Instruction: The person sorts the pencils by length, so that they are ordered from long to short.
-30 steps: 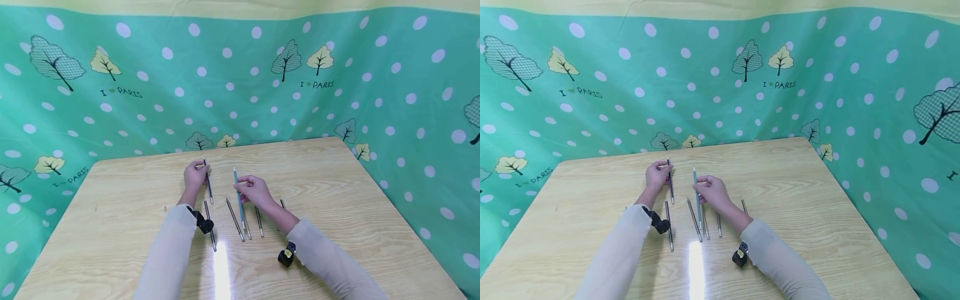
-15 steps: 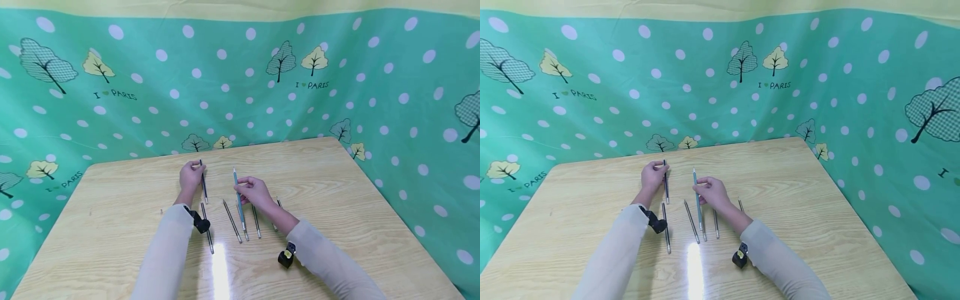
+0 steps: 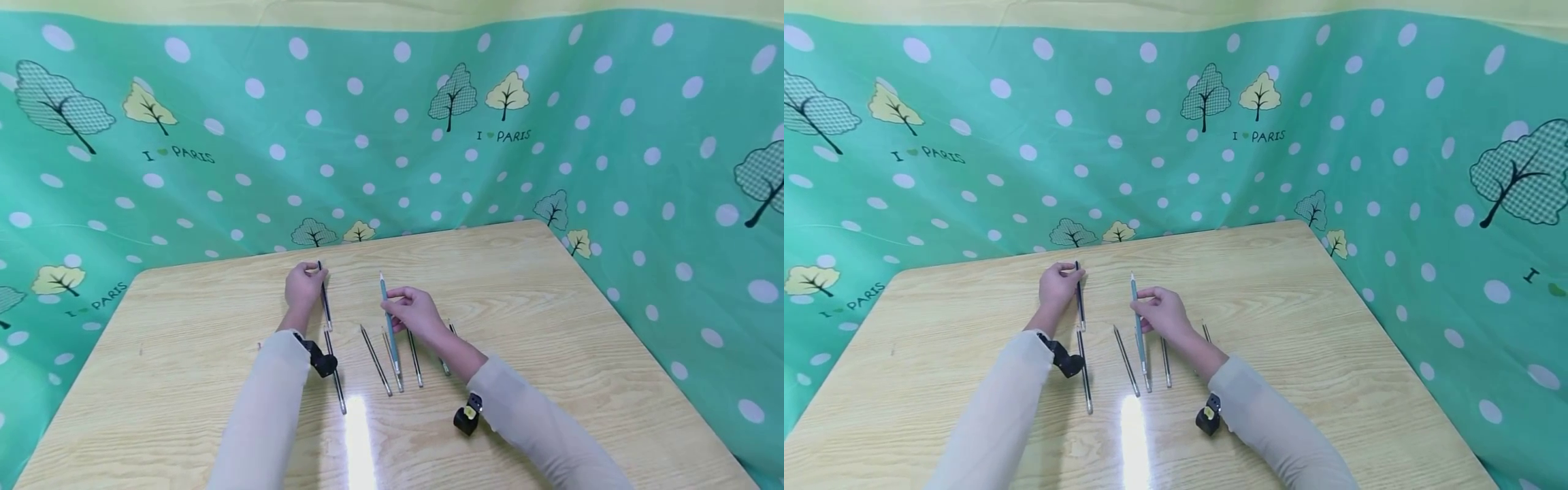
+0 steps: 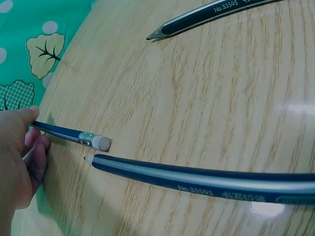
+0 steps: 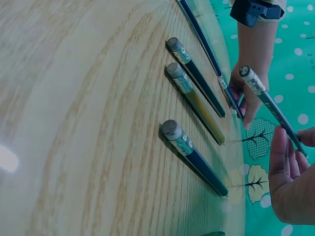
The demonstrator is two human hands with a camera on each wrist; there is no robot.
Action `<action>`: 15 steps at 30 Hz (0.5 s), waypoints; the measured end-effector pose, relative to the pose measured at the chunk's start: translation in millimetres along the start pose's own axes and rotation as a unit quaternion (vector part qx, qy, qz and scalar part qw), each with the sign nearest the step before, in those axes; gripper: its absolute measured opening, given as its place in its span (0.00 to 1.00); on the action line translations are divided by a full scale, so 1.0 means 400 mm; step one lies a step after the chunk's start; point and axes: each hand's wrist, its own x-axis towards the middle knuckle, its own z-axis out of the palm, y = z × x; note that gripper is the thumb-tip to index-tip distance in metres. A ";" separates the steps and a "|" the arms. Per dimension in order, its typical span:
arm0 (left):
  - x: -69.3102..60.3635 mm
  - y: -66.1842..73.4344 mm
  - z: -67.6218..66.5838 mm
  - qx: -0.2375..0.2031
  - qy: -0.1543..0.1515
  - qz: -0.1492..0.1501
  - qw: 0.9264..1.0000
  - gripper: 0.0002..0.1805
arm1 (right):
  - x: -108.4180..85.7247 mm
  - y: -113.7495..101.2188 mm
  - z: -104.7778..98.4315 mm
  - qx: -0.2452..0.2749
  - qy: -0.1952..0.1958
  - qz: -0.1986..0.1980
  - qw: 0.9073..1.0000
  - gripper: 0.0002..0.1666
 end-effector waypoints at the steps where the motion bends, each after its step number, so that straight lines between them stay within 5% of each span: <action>1: 0.000 0.000 0.000 0.003 -0.003 -0.001 1.000 0.21 | -0.001 -0.001 0.000 0.000 0.001 -0.002 1.000 0.17; 15: -0.001 0.000 0.007 0.030 -0.014 -0.012 0.999 0.21 | -0.003 0.005 -0.001 0.002 0.001 -0.005 1.000 0.17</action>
